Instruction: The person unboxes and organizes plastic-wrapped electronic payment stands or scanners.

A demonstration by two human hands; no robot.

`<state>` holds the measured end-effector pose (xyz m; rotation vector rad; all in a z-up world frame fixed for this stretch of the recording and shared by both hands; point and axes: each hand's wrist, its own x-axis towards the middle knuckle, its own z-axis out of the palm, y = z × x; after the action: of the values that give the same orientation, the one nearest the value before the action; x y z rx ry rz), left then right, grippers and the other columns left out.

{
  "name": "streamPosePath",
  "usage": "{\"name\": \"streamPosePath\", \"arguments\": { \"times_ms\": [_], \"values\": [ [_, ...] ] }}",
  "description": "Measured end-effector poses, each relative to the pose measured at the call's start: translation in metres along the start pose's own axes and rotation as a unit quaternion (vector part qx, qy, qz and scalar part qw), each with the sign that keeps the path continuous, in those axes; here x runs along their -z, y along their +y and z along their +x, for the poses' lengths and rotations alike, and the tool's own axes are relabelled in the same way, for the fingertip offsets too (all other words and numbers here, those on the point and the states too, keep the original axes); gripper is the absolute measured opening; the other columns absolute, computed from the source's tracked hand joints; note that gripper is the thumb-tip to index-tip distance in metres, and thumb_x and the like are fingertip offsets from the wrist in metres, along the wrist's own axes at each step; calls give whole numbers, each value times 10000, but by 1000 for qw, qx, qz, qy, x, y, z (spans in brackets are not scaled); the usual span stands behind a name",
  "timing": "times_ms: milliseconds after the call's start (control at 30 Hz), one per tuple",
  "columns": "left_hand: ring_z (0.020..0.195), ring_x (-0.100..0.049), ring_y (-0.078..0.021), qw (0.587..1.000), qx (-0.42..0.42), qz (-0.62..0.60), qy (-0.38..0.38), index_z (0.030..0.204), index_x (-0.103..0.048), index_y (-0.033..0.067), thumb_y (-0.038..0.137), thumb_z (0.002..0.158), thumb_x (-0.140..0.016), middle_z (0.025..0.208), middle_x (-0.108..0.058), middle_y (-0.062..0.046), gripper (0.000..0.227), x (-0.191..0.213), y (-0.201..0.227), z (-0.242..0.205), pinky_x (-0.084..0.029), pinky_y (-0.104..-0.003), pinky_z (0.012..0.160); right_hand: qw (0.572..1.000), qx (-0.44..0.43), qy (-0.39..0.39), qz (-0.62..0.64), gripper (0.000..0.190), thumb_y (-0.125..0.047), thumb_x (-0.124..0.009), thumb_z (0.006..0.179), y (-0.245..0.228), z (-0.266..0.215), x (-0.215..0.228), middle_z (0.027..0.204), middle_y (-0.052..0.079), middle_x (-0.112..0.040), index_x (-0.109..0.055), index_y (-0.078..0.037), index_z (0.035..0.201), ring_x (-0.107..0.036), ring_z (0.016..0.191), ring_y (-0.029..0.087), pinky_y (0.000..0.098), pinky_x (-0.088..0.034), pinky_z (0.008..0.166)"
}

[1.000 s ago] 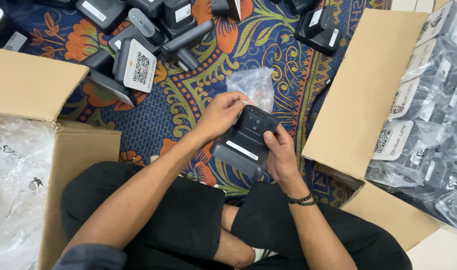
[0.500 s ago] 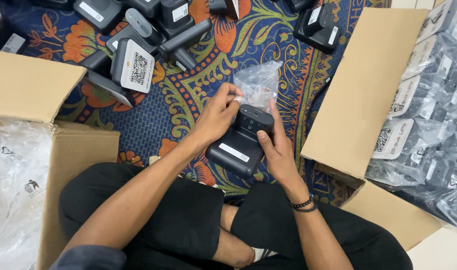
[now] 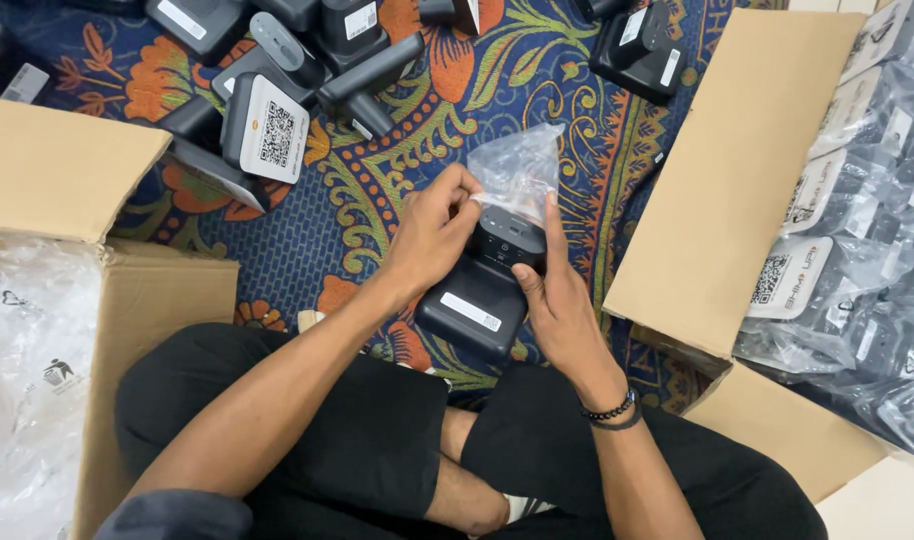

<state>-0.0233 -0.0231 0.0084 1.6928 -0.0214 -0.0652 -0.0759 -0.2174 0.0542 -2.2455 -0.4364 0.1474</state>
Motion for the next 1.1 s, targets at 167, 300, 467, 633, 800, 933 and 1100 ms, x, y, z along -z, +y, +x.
{"name": "streamPosePath", "arguments": {
  "times_ms": [167, 300, 467, 633, 800, 933, 1100],
  "values": [
    [614, -580, -92, 1000, 15, -14, -9, 992, -589, 22, 126, 967, -548, 684, -627, -60, 115, -4, -12, 2, -444, -320, 567, 996, -86, -5, -4, 709, -301, -536, 1080, -3, 0, -1, 1362, 243, -619, -160, -181, 1669, -686, 1085, 372, 445, -530, 932],
    [683, -558, -153, 998, 34, -34, -41, 970, -589, 24, 193, 1004, -496, 725, -579, -113, 196, -4, -22, 4, -452, -355, 623, 996, -85, 3, 17, 627, -44, -524, 1020, 15, 0, -13, 1540, 193, -512, -335, -167, 1606, -711, 1027, 279, 360, -602, 795],
    [677, -608, -284, 995, 18, 34, -91, 955, -565, 36, 238, 1008, -481, 732, -579, -180, 225, -18, -44, -6, -457, -414, 644, 992, -51, 33, 112, 615, 134, -449, 1005, 50, -5, -46, 1596, 204, -428, -389, -99, 1571, -697, 1067, 221, 313, -653, 833],
    [728, -648, -380, 994, 10, 35, -107, 962, -560, 48, 252, 1002, -481, 772, -612, -205, 222, -28, -67, -3, -467, -460, 656, 990, -57, 93, 90, 617, 134, -521, 1000, 85, -6, -71, 1396, 192, -593, -431, -81, 1571, -737, 1070, 210, 312, -638, 901],
    [802, -678, -441, 992, 19, 95, -79, 1039, -577, 52, 249, 982, -519, 798, -659, -240, 213, -27, -72, -1, -491, -511, 683, 976, -84, 145, 139, 602, 109, -569, 990, 90, -3, -81, 1330, 206, -633, -426, -39, 1556, -718, 1150, 242, 324, -633, 936],
    [832, -673, -464, 984, 4, 171, -59, 1062, -589, 38, 240, 952, -560, 831, -678, -255, 231, -15, -60, 3, -490, -549, 714, 976, -67, 181, 106, 687, -35, -721, 904, 88, -7, -95, 1436, 248, -535, -362, 34, 1486, -665, 1234, 300, 373, -611, 978],
    [884, -663, -491, 946, -12, 307, -106, 1029, -576, 20, 237, 925, -612, 929, -700, -263, 244, -6, -46, 3, -491, -602, 762, 973, -122, 48, -187, 1174, -532, -912, 635, 52, -18, -114, 1422, 292, -452, -326, 109, 1425, -437, 1333, 440, 528, -379, 1097]
  ]
}}
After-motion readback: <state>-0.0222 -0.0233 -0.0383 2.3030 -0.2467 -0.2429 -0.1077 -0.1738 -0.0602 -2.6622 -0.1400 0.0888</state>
